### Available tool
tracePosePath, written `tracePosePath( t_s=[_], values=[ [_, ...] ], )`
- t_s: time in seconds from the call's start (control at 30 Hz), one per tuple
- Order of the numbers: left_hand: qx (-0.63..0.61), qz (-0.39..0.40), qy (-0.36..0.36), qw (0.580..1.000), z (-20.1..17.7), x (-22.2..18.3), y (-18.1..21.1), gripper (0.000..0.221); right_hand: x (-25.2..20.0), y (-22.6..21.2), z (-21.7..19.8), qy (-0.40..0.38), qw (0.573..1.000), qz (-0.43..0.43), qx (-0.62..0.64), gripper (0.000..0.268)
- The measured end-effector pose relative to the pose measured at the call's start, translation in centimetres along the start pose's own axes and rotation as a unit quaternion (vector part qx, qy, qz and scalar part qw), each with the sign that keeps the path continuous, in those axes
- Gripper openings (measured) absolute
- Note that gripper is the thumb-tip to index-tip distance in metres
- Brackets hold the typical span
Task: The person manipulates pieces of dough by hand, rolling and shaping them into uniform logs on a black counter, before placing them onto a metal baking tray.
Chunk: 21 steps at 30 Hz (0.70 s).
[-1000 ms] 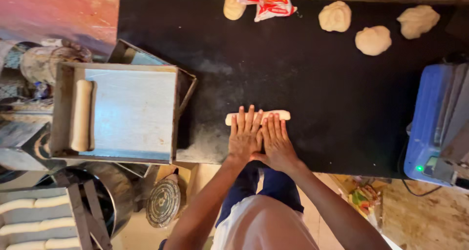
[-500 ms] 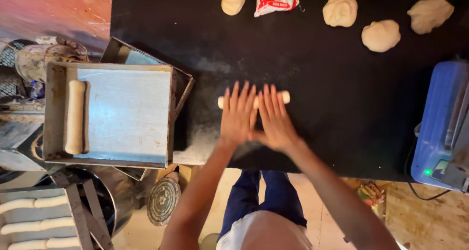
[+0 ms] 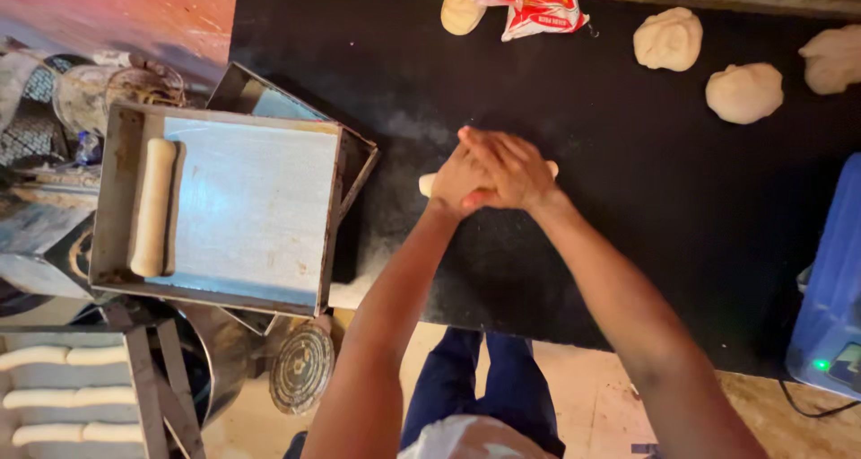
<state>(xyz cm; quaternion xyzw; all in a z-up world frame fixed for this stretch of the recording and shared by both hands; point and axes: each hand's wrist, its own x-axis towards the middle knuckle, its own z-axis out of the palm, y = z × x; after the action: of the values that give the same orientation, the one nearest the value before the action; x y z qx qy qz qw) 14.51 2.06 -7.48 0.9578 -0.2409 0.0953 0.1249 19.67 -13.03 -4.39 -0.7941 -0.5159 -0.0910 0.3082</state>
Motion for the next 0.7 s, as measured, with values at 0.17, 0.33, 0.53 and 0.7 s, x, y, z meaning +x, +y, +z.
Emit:
tracePosePath(
  t_s=[0.17, 0.33, 0.53, 0.7],
  values=[
    [0.037, 0.011, -0.099, 0.994, -2.0, -1.0, 1.4, 0.039, -1.8, -3.6, -1.2, 0.071, 0.992, 0.101, 0.030, 0.118],
    [-0.063, -0.146, 0.129, 0.979, -6.5, -8.4, 6.5, 0.074, -5.2, -10.8, -0.4, 0.121, 0.984, 0.131, -0.022, 0.098],
    [-0.032, -0.431, 0.169, 0.886, -5.6, -9.8, 5.9, 0.059, 3.3, -3.6, 2.0, 0.022, 0.974, 0.068, -0.215, 0.058],
    [-0.042, -0.418, 0.124, 0.899, -4.7, -9.5, 5.3, 0.060, 5.9, -0.8, 2.6, 0.037, 0.967, 0.125, -0.221, 0.045]
  ],
)
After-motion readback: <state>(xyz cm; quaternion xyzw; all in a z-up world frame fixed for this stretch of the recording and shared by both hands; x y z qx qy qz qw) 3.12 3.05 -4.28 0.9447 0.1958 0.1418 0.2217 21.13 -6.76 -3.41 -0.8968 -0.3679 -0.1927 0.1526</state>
